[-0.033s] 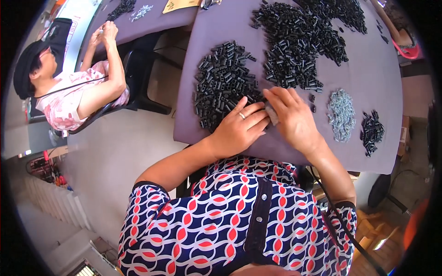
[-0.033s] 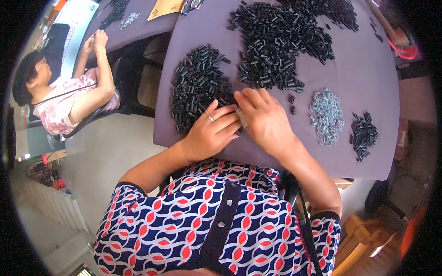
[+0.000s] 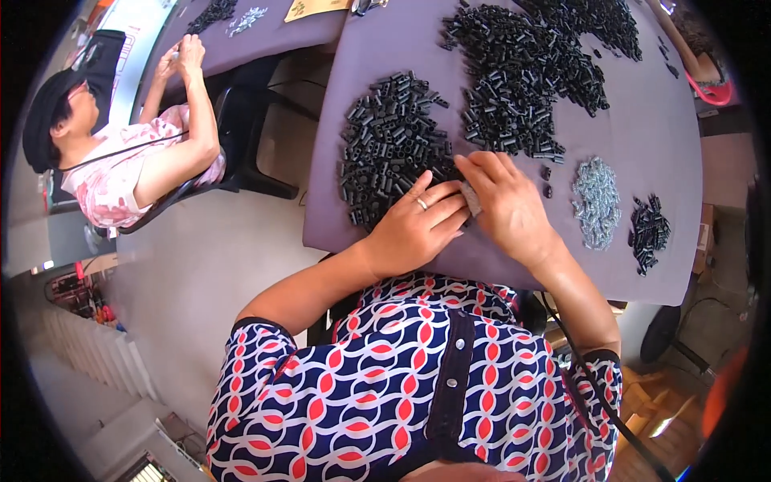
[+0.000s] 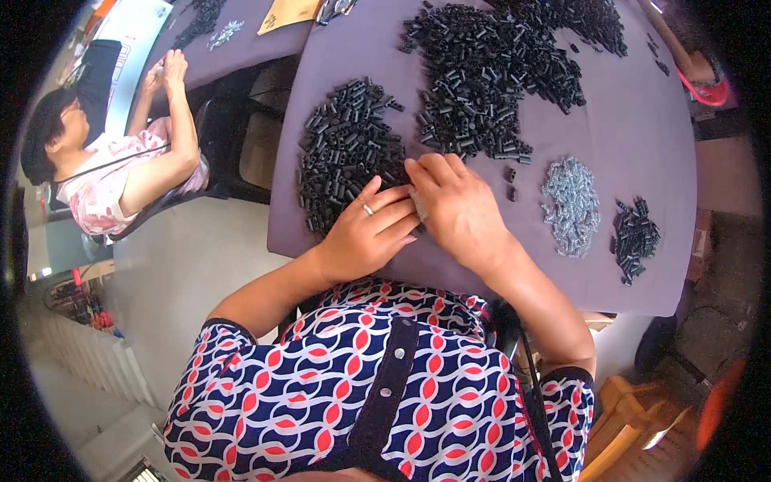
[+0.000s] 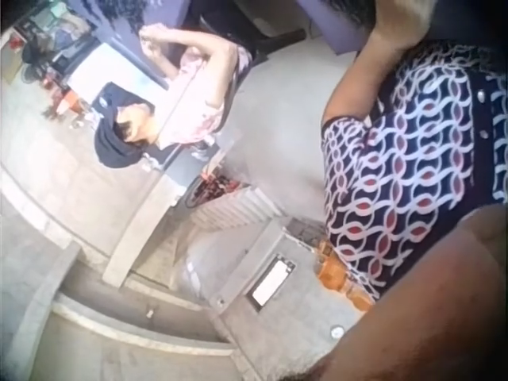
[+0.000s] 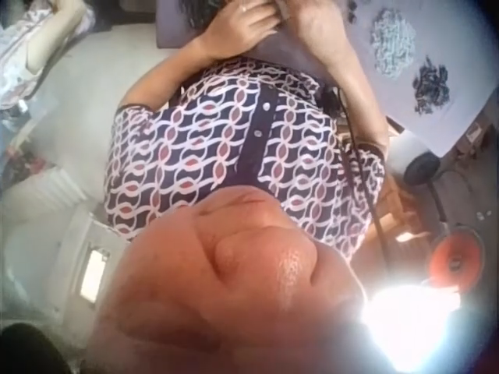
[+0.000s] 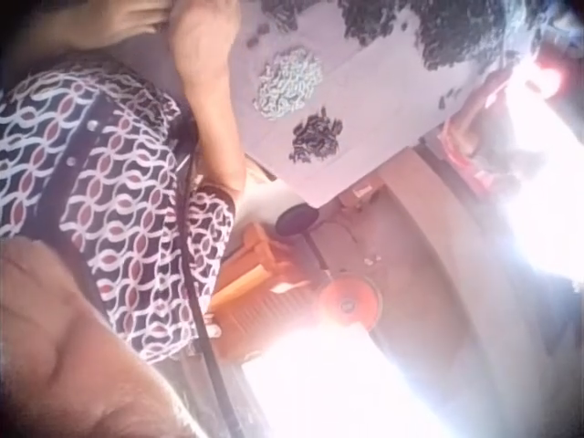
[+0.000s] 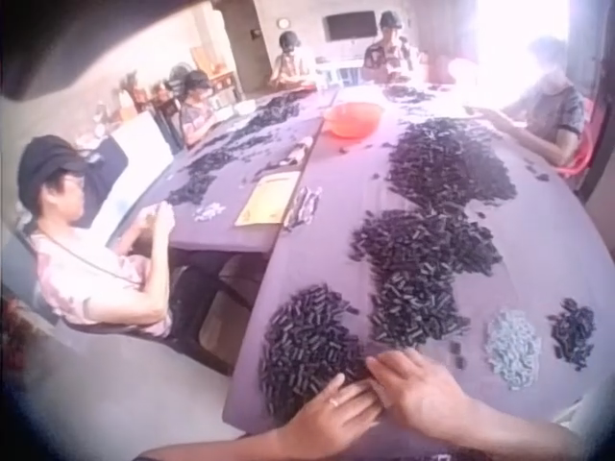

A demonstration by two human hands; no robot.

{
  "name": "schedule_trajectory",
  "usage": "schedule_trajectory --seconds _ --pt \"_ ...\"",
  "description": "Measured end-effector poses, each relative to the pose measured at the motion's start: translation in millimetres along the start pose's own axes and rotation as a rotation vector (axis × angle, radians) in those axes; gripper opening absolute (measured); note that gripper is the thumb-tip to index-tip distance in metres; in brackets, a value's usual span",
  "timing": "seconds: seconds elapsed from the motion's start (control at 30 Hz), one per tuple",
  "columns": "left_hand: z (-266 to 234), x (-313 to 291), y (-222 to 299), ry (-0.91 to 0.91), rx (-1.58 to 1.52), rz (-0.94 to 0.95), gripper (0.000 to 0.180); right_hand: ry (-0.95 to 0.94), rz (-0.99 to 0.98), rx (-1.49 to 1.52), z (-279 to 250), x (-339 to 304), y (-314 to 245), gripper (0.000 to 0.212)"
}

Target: Sorting small black plastic components and placing them into a small plastic bag at a workshop table.

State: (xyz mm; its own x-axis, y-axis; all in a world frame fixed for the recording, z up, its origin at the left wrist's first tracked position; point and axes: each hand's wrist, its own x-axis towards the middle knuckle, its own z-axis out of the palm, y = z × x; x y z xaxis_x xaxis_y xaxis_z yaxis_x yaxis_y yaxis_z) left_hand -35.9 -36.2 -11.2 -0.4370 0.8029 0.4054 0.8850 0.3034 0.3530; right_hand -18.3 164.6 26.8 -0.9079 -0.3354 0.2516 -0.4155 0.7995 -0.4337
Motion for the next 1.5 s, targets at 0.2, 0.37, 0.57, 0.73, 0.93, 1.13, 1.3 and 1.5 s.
schedule_trajectory --seconds 0.2,0.37,0.57,0.73,0.93,1.13,1.3,1.5 --pt "3.3 -4.3 -5.2 0.123 -0.062 -0.034 0.017 -0.051 0.095 0.161 13.3 6.1 -6.9 0.044" --pt "2.0 -2.4 -5.3 0.110 -0.078 -0.017 0.020 -0.034 0.143 0.389 10.5 -3.0 -3.0 0.053" --pt "2.3 -1.7 -3.8 0.105 -0.050 0.011 0.020 -0.076 0.185 0.421 -0.1 -5.6 -6.6 0.048" --pt "0.7 -0.9 -0.7 0.111 -0.051 -0.006 0.024 0.172 0.342 0.367 -21.4 -30.9 6.0 0.040" --pt "-17.1 17.9 9.3 0.171 -0.071 -0.037 0.028 0.296 0.535 0.164 -52.9 -93.3 29.4 0.046" --pt "4.5 72.6 -0.2 0.035 -0.046 0.053 0.034 0.338 0.500 -0.221 -55.2 -124.9 42.2 0.053" --pt "30.3 94.2 -14.6 -0.129 0.080 0.059 0.016 0.280 0.483 -0.435 -44.8 -123.2 30.5 0.065" --pt "27.8 95.2 -10.5 -0.129 0.102 0.070 0.014 0.276 0.463 -0.324 -33.6 -148.1 27.9 0.048"
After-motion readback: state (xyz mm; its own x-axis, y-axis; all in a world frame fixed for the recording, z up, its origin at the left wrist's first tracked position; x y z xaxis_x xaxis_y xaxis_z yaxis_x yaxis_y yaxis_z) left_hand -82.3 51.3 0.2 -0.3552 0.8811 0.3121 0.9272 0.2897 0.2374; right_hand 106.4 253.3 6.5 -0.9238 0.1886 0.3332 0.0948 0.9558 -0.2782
